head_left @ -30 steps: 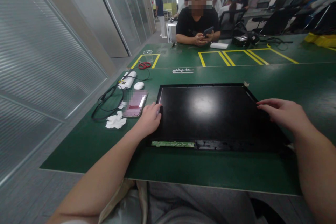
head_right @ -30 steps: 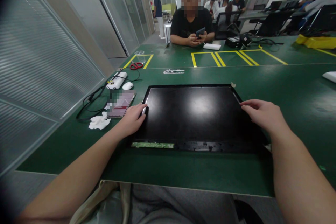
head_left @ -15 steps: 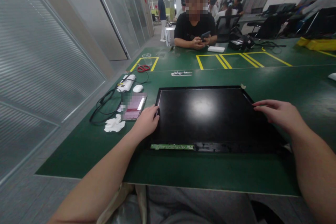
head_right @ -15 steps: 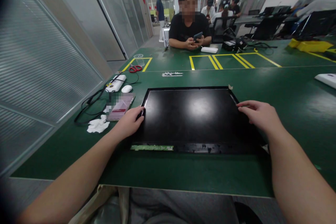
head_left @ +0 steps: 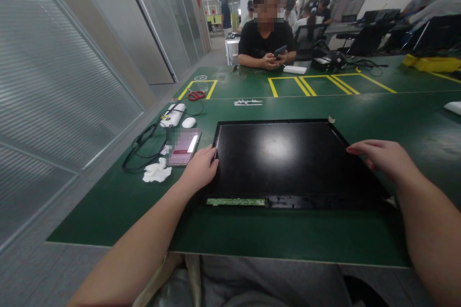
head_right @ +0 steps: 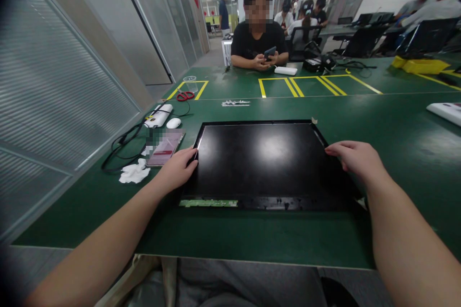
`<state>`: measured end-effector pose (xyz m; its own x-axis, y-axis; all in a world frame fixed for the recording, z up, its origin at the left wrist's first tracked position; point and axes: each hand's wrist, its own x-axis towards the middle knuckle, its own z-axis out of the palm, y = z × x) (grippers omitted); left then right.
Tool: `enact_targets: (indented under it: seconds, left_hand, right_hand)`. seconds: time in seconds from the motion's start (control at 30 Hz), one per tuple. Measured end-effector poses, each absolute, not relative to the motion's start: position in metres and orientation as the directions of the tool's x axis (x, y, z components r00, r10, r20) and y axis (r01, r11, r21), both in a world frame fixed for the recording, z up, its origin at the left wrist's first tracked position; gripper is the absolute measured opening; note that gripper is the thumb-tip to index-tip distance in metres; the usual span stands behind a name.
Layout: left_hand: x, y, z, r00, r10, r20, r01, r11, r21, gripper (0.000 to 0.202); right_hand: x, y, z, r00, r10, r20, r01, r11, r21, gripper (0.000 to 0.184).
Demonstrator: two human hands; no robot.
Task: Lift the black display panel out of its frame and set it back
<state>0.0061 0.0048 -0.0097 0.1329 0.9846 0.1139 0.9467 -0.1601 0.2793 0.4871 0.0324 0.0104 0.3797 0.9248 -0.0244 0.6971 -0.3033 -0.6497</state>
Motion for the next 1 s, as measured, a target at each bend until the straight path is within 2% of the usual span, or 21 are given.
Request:
enact_targets:
  seconds: [0.13,0.43,0.63,0.83,1.0]
  left_hand:
    - [0.0089,0.0030,-0.0054,0.136,0.986,0.093,0.956,-0.155,0.247,0.043]
    - [0.0103,0.0005,-0.0008,0.149,0.987,0.060,0.966,-0.158,0.204,0.046]
    - [0.0094,0.0017,-0.0025,0.146,0.987,0.072,0.966,-0.158,0.205,0.046]
    - [0.0067,0.0021,-0.0008,0.163,0.985,0.059,0.958,-0.172,0.228,0.047]
    - [0.0030,0.0027,0.0008,0.170,0.983,0.073,0.932,-0.185,0.312,0.053]
  right_hand:
    - [0.4825,0.0310,0.0140,0.469,0.873,-0.136,0.545,-0.407,-0.733,0.044]
    - [0.4786,0.0300,0.0193,0.468,0.869,-0.159,0.540,-0.424,-0.727,0.042]
    - [0.4820,0.0301,0.0157,0.455,0.878,-0.145,0.581,-0.417,-0.699,0.044]
    - [0.4797,0.0313,0.0126,0.467,0.882,-0.064,0.686,-0.406,-0.603,0.036]
    - [0.4824,0.0342,0.0111,0.457,0.888,-0.059,0.711,-0.404,-0.575,0.034]
